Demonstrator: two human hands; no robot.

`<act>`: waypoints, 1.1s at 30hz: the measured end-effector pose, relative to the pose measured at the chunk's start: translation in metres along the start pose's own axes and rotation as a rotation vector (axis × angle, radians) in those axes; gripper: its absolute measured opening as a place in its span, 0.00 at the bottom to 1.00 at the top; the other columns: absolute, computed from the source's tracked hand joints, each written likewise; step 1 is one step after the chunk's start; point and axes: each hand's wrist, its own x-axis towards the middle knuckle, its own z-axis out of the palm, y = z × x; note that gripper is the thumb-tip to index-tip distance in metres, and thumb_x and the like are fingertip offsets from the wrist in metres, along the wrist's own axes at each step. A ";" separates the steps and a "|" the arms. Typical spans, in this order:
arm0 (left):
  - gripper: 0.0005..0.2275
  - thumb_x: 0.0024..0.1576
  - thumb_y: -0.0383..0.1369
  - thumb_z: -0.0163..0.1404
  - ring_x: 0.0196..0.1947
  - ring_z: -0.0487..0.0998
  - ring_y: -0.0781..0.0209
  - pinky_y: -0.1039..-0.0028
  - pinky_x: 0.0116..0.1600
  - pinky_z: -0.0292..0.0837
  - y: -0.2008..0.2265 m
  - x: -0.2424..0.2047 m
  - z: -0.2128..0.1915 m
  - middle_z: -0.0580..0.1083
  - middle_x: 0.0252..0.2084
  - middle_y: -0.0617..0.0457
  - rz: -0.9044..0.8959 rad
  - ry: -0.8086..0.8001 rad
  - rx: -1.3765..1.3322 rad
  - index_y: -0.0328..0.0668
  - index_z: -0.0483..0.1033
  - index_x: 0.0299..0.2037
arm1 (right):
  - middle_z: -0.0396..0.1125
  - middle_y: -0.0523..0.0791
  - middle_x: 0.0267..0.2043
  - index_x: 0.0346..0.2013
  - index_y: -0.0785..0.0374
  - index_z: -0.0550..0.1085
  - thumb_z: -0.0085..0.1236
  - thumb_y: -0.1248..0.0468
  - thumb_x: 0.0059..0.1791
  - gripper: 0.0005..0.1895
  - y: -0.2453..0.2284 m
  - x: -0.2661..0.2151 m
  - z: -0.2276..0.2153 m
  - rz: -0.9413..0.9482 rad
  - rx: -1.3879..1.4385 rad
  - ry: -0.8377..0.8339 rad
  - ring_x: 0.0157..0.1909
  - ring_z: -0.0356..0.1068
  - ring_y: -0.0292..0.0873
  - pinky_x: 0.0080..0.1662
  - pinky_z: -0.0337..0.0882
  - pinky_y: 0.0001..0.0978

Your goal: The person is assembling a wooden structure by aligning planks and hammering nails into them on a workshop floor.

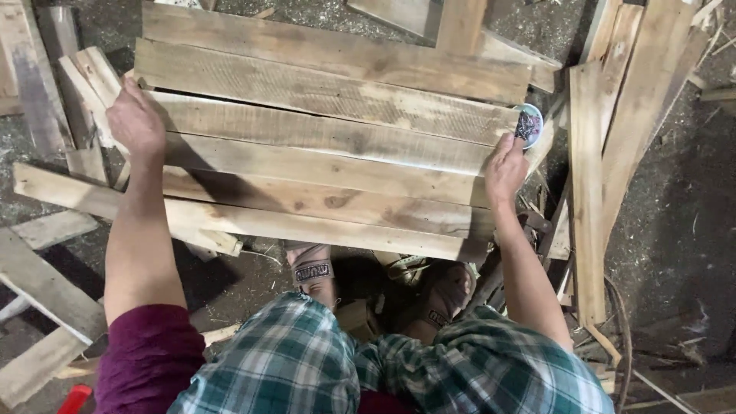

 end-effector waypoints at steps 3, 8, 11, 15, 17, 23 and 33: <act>0.27 0.73 0.45 0.32 0.27 0.82 0.32 0.46 0.31 0.76 -0.008 0.004 0.009 0.81 0.29 0.34 -0.070 -0.051 0.080 0.39 0.87 0.42 | 0.56 0.40 0.18 0.38 0.65 0.66 0.24 0.49 0.64 0.27 0.005 0.001 0.001 0.043 0.011 -0.068 0.16 0.54 0.40 0.17 0.54 0.32; 0.24 0.76 0.44 0.32 0.22 0.79 0.47 0.57 0.24 0.74 -0.007 0.008 0.017 0.78 0.24 0.44 0.120 0.092 0.067 0.39 0.80 0.41 | 0.66 0.52 0.23 0.41 0.66 0.67 0.25 0.47 0.63 0.28 0.004 0.003 0.000 0.048 0.031 -0.057 0.23 0.67 0.54 0.24 0.66 0.46; 0.30 0.74 0.51 0.25 0.27 0.78 0.46 0.58 0.28 0.68 0.010 0.006 -0.001 0.77 0.29 0.45 0.139 0.091 -0.172 0.40 0.77 0.38 | 0.66 0.52 0.23 0.42 0.65 0.67 0.25 0.45 0.63 0.29 0.004 0.003 0.001 0.090 0.029 -0.076 0.22 0.67 0.52 0.24 0.67 0.44; 0.16 0.69 0.40 0.34 0.33 0.74 0.51 0.55 0.34 0.65 0.008 0.013 0.006 0.75 0.34 0.48 -0.090 -0.152 -0.294 0.44 0.75 0.42 | 0.69 0.61 0.26 0.41 0.66 0.67 0.27 0.44 0.62 0.29 0.000 0.001 -0.003 0.074 -0.001 -0.036 0.26 0.69 0.63 0.27 0.65 0.55; 0.18 0.71 0.41 0.32 0.32 0.76 0.45 0.52 0.32 0.66 -0.002 0.011 0.023 0.76 0.33 0.43 -0.048 -0.092 -0.249 0.42 0.74 0.43 | 0.69 0.63 0.27 0.41 0.67 0.68 0.28 0.45 0.62 0.28 -0.006 0.000 -0.007 0.078 0.010 -0.004 0.28 0.69 0.68 0.29 0.64 0.58; 0.25 0.75 0.46 0.26 0.28 0.79 0.39 0.51 0.30 0.71 0.004 0.007 0.032 0.77 0.31 0.40 0.022 0.059 -0.037 0.37 0.74 0.41 | 0.70 0.66 0.31 0.43 0.66 0.70 0.32 0.49 0.61 0.25 0.008 0.003 0.007 0.057 -0.059 0.064 0.33 0.68 0.75 0.34 0.64 0.66; 0.17 0.75 0.37 0.40 0.35 0.78 0.40 0.52 0.34 0.75 0.021 0.006 0.012 0.79 0.35 0.40 0.034 0.061 0.226 0.36 0.79 0.40 | 0.69 0.67 0.31 0.45 0.63 0.70 0.31 0.47 0.60 0.24 -0.021 0.000 -0.012 0.205 0.013 -0.030 0.33 0.69 0.76 0.34 0.66 0.66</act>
